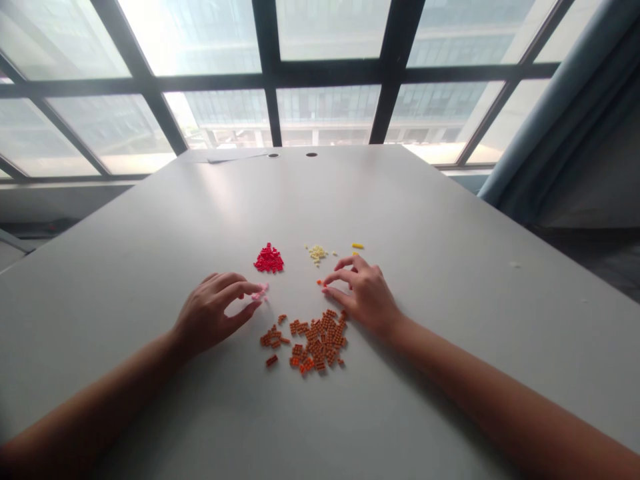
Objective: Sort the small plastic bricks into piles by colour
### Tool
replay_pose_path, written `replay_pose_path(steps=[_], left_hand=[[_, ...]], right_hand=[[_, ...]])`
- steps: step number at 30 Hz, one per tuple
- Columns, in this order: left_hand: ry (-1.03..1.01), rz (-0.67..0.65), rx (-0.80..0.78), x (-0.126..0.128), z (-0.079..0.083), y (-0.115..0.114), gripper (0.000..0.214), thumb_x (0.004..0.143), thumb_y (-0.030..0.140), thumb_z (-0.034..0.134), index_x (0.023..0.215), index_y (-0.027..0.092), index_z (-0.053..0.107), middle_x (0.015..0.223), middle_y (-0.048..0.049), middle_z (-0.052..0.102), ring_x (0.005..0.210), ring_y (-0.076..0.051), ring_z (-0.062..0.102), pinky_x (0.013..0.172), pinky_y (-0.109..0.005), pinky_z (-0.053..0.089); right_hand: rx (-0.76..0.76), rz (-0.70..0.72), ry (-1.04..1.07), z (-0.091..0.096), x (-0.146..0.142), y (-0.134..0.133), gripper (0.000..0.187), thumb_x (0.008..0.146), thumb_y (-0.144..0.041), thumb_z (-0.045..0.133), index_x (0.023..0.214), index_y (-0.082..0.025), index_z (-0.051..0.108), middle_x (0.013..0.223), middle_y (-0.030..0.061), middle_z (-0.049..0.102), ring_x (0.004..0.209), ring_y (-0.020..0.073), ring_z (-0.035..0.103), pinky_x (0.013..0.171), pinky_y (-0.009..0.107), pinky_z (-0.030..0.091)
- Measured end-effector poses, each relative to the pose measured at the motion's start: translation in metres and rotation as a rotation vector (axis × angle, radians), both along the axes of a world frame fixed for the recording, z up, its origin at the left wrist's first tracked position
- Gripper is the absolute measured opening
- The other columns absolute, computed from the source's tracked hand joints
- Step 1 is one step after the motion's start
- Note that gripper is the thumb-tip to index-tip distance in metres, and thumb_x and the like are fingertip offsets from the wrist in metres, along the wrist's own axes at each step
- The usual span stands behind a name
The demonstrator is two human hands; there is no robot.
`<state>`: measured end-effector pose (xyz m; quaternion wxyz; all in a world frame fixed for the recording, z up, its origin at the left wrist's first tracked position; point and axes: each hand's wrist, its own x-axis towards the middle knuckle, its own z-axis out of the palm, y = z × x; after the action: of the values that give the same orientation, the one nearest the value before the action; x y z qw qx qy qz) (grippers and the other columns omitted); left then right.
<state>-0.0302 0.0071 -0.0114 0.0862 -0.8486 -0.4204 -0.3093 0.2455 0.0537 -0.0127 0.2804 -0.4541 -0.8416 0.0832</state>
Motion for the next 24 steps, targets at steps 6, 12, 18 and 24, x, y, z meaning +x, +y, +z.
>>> replay_pose_path(steps=[6,12,18,24], left_hand=[[0.002,-0.005,0.0,-0.001,0.0,0.0,0.013,0.086,0.026,0.056,0.094,0.021,0.065,0.08,-0.0025,0.066,0.068,-0.013,0.06,0.069,-0.028,0.044],[0.006,-0.012,0.009,0.0,0.0,0.0,0.012,0.086,0.026,0.057,0.094,0.02,0.064,0.079,-0.0023,0.065,0.068,-0.013,0.06,0.069,-0.028,0.044],[0.013,-0.015,0.013,0.0,-0.001,0.0,0.012,0.085,0.026,0.058,0.094,0.02,0.064,0.08,-0.002,0.065,0.068,-0.013,0.06,0.069,-0.028,0.044],[0.015,-0.012,0.014,-0.001,-0.001,0.0,0.013,0.086,0.026,0.058,0.094,0.02,0.064,0.08,-0.0019,0.065,0.069,-0.013,0.06,0.069,-0.028,0.044]], right_hand=[[-0.015,0.081,0.067,0.012,0.0,-0.017,0.018,0.082,-0.037,0.065,0.089,-0.022,0.071,0.092,0.0044,0.064,0.057,0.0105,0.05,0.072,0.032,0.041],[-0.217,0.408,-0.04,0.027,-0.007,-0.067,0.013,0.082,-0.034,0.067,0.082,-0.021,0.066,0.081,0.0004,0.069,0.074,0.0137,0.061,0.073,0.029,0.033],[-0.09,0.336,-0.049,0.013,-0.006,-0.08,0.005,0.085,-0.025,0.063,0.083,-0.022,0.067,0.081,0.0009,0.067,0.075,0.0132,0.06,0.072,0.029,0.03],[-0.118,0.339,-0.026,0.023,-0.005,-0.076,0.012,0.087,-0.028,0.059,0.081,-0.023,0.068,0.085,0.0032,0.067,0.076,0.0145,0.06,0.071,0.028,0.037]])
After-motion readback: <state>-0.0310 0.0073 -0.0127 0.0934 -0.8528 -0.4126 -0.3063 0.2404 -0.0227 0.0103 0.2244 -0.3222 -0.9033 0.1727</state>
